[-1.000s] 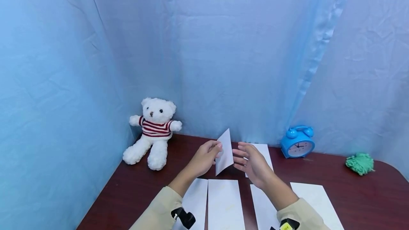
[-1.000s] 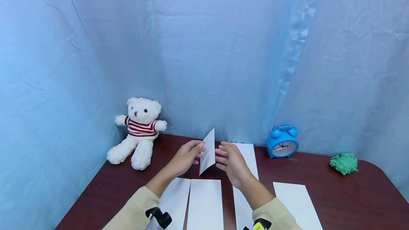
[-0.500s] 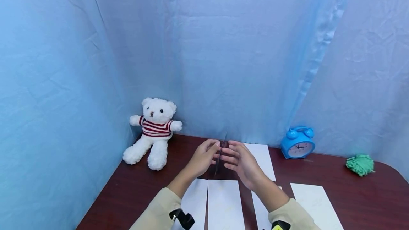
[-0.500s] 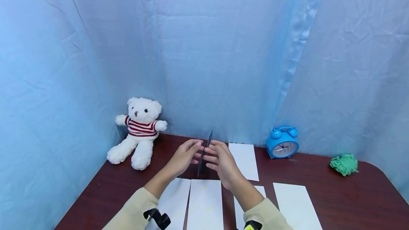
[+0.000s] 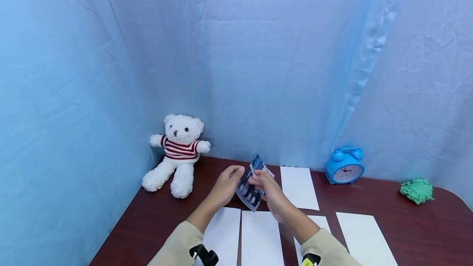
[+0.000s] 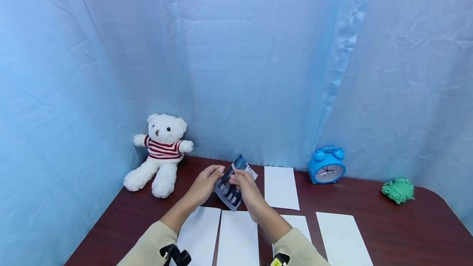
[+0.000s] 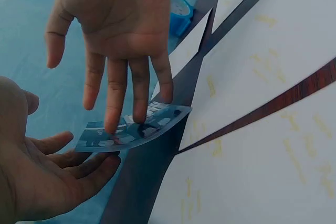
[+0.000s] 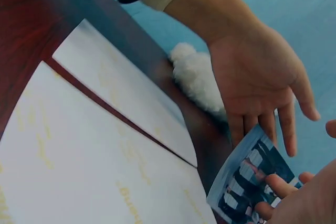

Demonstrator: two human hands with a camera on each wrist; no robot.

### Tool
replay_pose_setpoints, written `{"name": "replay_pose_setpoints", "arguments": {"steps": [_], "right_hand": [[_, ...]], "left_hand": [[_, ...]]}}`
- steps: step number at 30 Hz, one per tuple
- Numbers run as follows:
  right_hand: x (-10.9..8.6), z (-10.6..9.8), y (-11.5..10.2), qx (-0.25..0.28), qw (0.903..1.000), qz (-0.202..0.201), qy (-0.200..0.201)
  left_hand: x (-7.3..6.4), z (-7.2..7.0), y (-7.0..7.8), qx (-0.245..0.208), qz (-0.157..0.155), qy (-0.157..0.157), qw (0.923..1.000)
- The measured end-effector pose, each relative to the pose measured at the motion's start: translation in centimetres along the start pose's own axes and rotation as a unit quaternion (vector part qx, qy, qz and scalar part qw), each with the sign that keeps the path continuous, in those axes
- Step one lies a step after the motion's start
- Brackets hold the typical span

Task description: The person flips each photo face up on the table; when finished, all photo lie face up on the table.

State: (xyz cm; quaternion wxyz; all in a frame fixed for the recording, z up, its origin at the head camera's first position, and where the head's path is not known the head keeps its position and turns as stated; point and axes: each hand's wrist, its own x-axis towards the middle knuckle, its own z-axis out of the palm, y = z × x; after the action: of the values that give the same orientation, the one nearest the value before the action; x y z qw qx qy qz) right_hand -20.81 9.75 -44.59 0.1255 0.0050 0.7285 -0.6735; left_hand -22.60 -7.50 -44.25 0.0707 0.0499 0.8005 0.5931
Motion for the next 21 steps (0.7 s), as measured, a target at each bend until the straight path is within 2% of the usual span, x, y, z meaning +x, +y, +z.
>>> {"name": "replay_pose_setpoints", "arguments": {"steps": [7, 12, 16, 19, 21], "right_hand": [[0.9, 0.3, 0.8, -0.068, 0.9976, 0.012, -0.006], [1.4, 0.3, 0.7, -0.113, 0.9935, 0.012, 0.005], [1.3, -1.0, 1.3, -0.085, 0.995, -0.021, 0.047], [0.7, -3.0, 1.5, -0.037, 0.9958, -0.043, 0.071], [0.2, -4.7, 1.3, -0.02, 0.9964, -0.042, 0.071]], "left_hand": [[0.0, -0.7, -0.7, 0.025, -0.023, 0.012, 0.9994], [0.1, -1.0, -1.0, 0.046, -0.038, 0.042, 0.9973], [0.0, -0.7, -1.1, 0.031, -0.028, 0.047, 0.998], [-0.1, -0.6, -1.0, 0.009, -0.016, 0.03, 0.9994], [-0.1, -0.5, -0.8, -0.011, -0.019, 0.015, 0.9996]]}}
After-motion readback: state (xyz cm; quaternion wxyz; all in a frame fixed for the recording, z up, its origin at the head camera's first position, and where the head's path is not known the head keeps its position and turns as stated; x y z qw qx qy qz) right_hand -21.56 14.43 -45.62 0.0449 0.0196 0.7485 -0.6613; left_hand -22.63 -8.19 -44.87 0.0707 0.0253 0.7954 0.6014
